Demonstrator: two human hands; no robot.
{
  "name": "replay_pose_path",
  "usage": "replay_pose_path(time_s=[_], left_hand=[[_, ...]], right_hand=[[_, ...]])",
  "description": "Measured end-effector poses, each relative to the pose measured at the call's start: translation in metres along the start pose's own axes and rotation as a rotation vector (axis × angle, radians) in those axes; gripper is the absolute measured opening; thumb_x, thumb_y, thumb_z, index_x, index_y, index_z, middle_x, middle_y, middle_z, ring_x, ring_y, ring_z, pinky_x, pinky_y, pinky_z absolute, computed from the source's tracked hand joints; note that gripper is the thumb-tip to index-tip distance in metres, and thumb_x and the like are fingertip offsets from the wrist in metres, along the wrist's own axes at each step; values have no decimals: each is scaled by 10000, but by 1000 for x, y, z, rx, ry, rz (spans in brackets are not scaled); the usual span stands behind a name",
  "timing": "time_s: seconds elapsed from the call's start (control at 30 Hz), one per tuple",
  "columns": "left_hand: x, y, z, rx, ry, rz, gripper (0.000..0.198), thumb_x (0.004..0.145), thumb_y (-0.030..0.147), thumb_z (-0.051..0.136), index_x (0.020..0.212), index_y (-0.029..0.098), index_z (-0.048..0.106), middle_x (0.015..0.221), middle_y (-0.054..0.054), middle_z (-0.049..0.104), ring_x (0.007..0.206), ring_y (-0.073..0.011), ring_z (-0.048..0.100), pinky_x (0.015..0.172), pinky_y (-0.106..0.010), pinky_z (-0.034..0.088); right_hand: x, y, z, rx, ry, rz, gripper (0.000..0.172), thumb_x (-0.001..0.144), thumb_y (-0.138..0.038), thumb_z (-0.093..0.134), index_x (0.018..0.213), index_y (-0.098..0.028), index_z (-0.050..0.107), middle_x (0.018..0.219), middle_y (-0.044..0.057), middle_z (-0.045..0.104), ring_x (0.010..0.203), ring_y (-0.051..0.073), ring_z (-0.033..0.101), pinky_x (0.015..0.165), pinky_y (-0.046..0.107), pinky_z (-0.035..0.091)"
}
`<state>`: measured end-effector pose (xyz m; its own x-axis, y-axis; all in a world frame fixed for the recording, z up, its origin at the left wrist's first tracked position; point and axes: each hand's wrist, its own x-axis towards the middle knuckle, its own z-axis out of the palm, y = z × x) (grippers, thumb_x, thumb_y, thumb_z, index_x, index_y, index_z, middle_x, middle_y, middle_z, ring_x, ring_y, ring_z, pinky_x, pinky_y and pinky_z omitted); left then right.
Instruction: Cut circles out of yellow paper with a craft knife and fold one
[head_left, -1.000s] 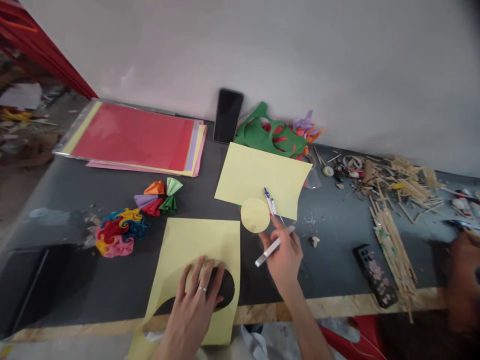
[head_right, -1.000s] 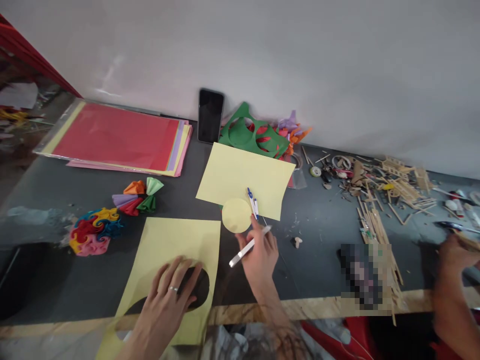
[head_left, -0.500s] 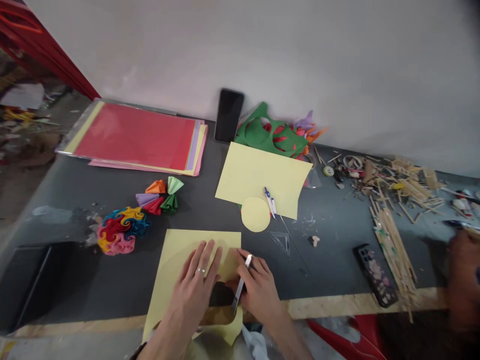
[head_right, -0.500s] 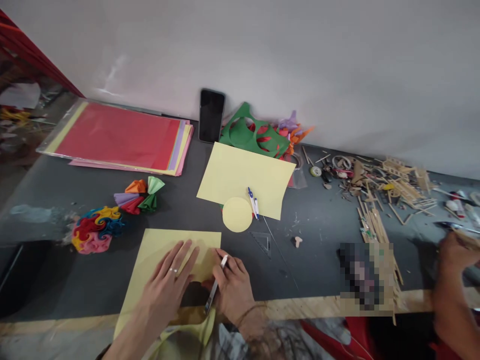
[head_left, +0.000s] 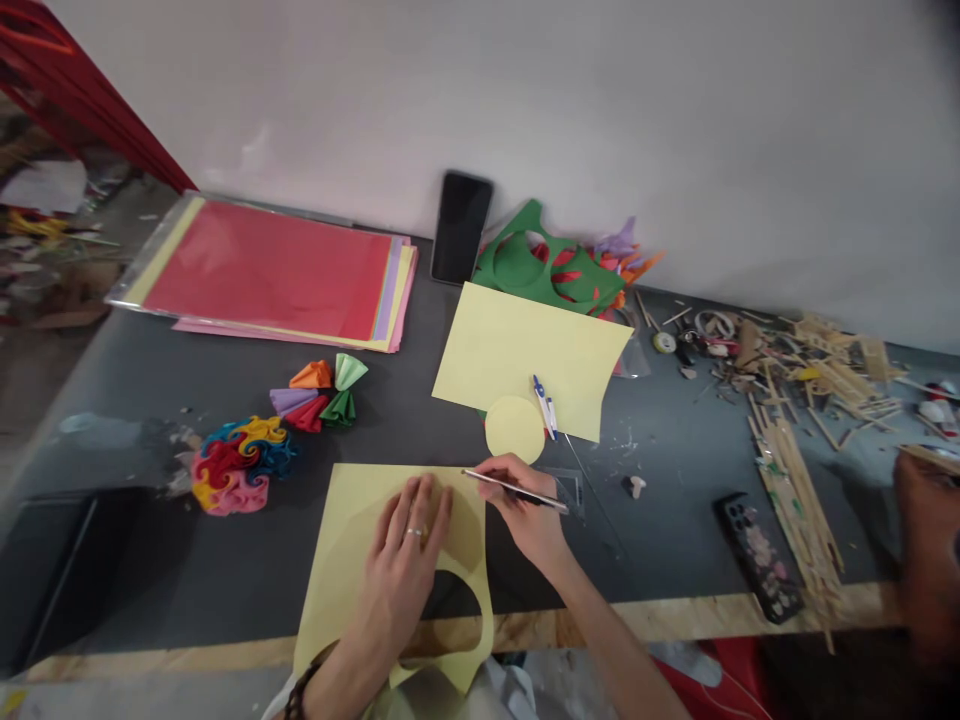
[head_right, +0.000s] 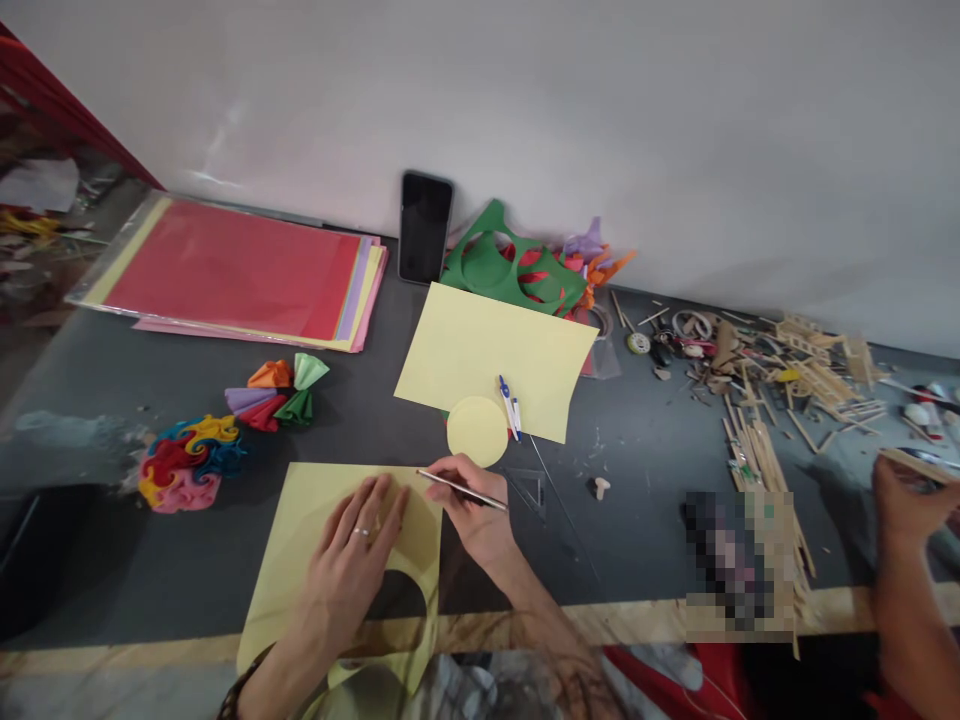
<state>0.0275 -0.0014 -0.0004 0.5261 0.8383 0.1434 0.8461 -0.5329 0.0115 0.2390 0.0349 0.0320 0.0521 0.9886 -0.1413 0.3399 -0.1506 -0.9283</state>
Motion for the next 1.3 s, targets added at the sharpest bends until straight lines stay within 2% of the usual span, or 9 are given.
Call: replay_pose_path(time_s=[0.1,0.2,0.33,0.5,0.73,0.93,1.07,1.17,1.3], left_hand=[[0,-1,2,10,19,13,524,986,149,440,1479,229,595,1548,-67,630,1439,-269,588,1132,-419,605],[1,-2,2,12,-20,30,538,975,114,435,1483,201,590,1568,-75,609,1433,-270,598,1112,-431,622],[1,-4,-1,-13,-56,39,554,959,141,405,1466,220,613,1589,-59,597,1457,-266,574,1134,-414,601],[-1,-3,1,-34,-67,22,555,955,149,423,1473,220,610,1600,-54,587,1470,-277,561,1136,-417,593],[-5,-2,5,-113,-116,-13,647,971,107,467,1599,262,453,1674,-52,498,1525,-263,496,1199,-452,513],[-1,-4,-2,-51,-130,-3,564,972,170,454,1518,254,565,1637,-34,543,1491,-247,540,1158,-414,567],[2,-4,-5,-27,-175,-29,547,1001,270,330,1479,278,594,1629,37,549,1558,-212,417,1178,-319,503],[0,-4,-2,-28,-152,-28,564,978,217,424,1528,234,547,1654,-7,523,1579,-217,402,1186,-355,531],[-2,-2,4,-58,-88,-38,592,961,169,489,1548,229,531,1648,-19,532,1507,-212,513,1140,-395,561]], right_hand=[[17,-1,11,34,-55,65,289,867,-496,788,946,-219,814,842,30,835,751,176,767,687,248,589],[25,4,23,26,-33,42,279,866,-483,789,927,-214,826,892,44,846,803,176,777,728,254,592],[25,16,33,-31,58,-17,295,926,-478,704,901,-199,796,782,31,812,641,134,695,589,227,519],[22,18,32,-92,37,-22,282,954,-452,658,905,-197,768,730,18,788,591,121,670,556,216,485],[25,12,31,-176,39,-88,236,965,-404,645,913,-214,774,769,12,799,647,125,703,629,227,537],[26,9,25,-221,6,-153,238,975,-389,616,912,-250,799,803,47,822,692,156,758,639,263,584],[24,6,19,-232,-42,-206,219,980,-338,607,972,-291,821,857,49,841,770,143,794,687,234,589],[18,7,21,-199,25,-164,214,984,-351,633,953,-249,819,859,45,839,765,156,786,695,254,601],[12,12,25,-162,103,-144,175,966,-333,684,925,-220,812,846,22,833,734,153,769,692,253,606]])
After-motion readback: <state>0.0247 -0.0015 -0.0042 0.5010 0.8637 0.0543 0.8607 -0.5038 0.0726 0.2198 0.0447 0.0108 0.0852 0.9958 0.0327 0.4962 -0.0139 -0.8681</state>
